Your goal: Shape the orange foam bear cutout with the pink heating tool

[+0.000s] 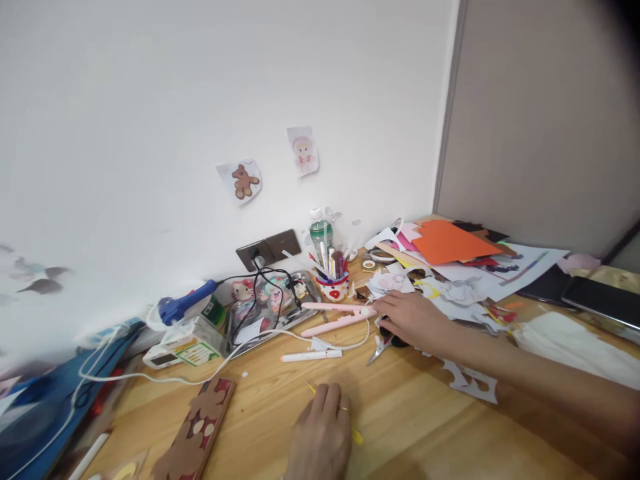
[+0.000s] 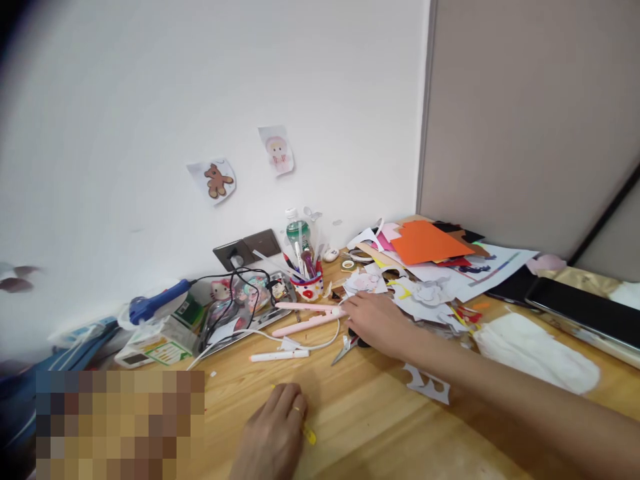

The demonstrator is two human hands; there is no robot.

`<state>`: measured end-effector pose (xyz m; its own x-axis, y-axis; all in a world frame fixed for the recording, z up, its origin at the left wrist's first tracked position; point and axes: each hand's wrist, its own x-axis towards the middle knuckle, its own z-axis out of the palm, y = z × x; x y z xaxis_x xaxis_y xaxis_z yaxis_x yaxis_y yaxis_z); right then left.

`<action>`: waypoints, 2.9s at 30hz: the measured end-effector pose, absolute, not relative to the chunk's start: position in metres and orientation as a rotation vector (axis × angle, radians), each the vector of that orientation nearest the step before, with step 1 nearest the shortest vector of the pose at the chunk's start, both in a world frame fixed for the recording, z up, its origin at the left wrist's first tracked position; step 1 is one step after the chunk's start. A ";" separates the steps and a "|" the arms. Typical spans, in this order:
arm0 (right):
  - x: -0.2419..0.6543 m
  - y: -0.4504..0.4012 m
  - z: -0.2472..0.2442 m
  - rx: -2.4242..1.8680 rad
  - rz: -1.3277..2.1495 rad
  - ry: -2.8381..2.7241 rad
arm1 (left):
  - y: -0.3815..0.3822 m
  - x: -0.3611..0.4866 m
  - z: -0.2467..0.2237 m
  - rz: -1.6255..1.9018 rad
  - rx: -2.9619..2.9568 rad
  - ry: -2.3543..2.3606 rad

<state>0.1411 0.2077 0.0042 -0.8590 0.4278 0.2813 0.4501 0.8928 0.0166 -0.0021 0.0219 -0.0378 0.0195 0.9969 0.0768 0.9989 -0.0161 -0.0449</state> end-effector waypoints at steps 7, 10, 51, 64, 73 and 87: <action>0.093 0.221 -0.012 -0.571 -0.046 -2.805 | 0.022 -0.001 -0.044 -0.027 -2.134 -2.061; 0.091 0.224 -0.015 -0.563 -0.022 -2.801 | 0.022 -0.001 -0.045 -0.029 -2.139 -2.024; 0.055 0.128 0.015 -0.965 0.336 -2.495 | 0.097 -0.015 0.002 -2.952 -0.654 -2.162; 0.053 0.123 0.007 -1.078 0.570 -2.495 | 0.107 -0.010 0.004 -2.938 -0.320 -2.355; 0.058 0.181 -0.002 -0.974 0.286 -2.676 | 0.065 -0.018 -0.007 -2.548 -1.174 -2.616; 0.033 0.212 -0.033 -0.764 0.127 -2.791 | 0.004 -0.054 -0.020 -1.249 -1.986 -2.374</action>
